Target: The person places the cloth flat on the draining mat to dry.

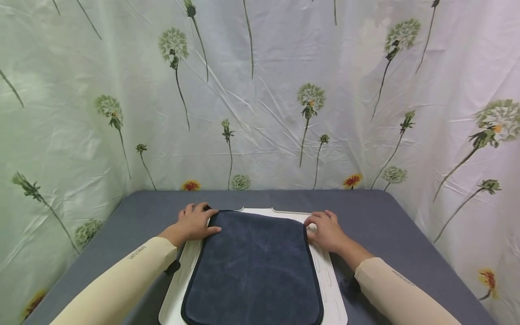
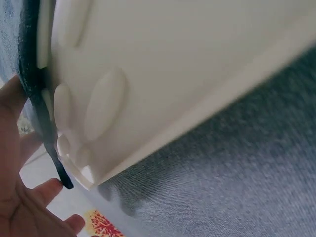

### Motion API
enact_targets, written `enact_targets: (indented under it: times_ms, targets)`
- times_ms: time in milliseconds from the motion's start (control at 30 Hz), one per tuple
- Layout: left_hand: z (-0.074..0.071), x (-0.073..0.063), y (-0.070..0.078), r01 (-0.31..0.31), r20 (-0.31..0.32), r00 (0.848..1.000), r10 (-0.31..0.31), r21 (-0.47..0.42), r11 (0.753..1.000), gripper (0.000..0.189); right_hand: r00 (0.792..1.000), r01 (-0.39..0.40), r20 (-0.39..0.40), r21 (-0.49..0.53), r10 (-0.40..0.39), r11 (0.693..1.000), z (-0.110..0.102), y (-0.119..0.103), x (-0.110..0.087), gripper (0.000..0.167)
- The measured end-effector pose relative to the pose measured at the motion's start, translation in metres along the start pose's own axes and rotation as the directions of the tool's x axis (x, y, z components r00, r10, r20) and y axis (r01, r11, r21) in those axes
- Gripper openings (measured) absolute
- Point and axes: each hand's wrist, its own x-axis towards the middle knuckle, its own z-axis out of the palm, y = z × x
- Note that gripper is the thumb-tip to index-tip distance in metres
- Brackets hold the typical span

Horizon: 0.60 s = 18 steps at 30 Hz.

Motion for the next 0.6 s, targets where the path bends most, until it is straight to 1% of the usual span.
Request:
enact_targets:
  times_ms: [100, 267, 367, 467, 500, 600]
  targets:
    - [-0.001, 0.002, 0.002, 0.032, 0.033, 0.999, -0.032, -0.005, 0.999, 0.069, 1.000, -0.004, 0.009, -0.010, 0.004, 1.000, 0.001, -0.001, 0.005, 0.011]
    - [-0.005, 0.004, 0.006, 0.064, 0.054, 0.997, -0.063, -0.003, 0.998, 0.070, 0.999, 0.043, -0.004, -0.066, -0.043, 0.997, 0.002, 0.001, 0.011, 0.009]
    - [-0.006, 0.005, 0.008, 0.072, 0.062, 0.995, -0.074, 0.020, 0.997, 0.072, 0.998, 0.060, 0.000, -0.076, -0.060, 0.995, 0.001, 0.002, 0.014, 0.007]
    - [-0.009, 0.008, 0.009, 0.067, 0.071, 0.995, -0.071, 0.046, 0.997, 0.074, 0.996, 0.084, 0.022, -0.088, -0.082, 0.993, -0.001, 0.002, 0.017, 0.006]
    - [-0.011, 0.009, 0.010, 0.065, 0.075, 0.995, -0.069, 0.050, 0.997, 0.074, 0.996, 0.085, 0.032, -0.078, -0.083, 0.993, -0.001, 0.002, 0.018, 0.006]
    - [-0.014, 0.013, 0.008, 0.069, 0.085, 0.994, -0.073, 0.046, 0.997, 0.068, 0.993, 0.104, 0.056, -0.076, -0.100, 0.992, -0.004, 0.001, 0.023, 0.007]
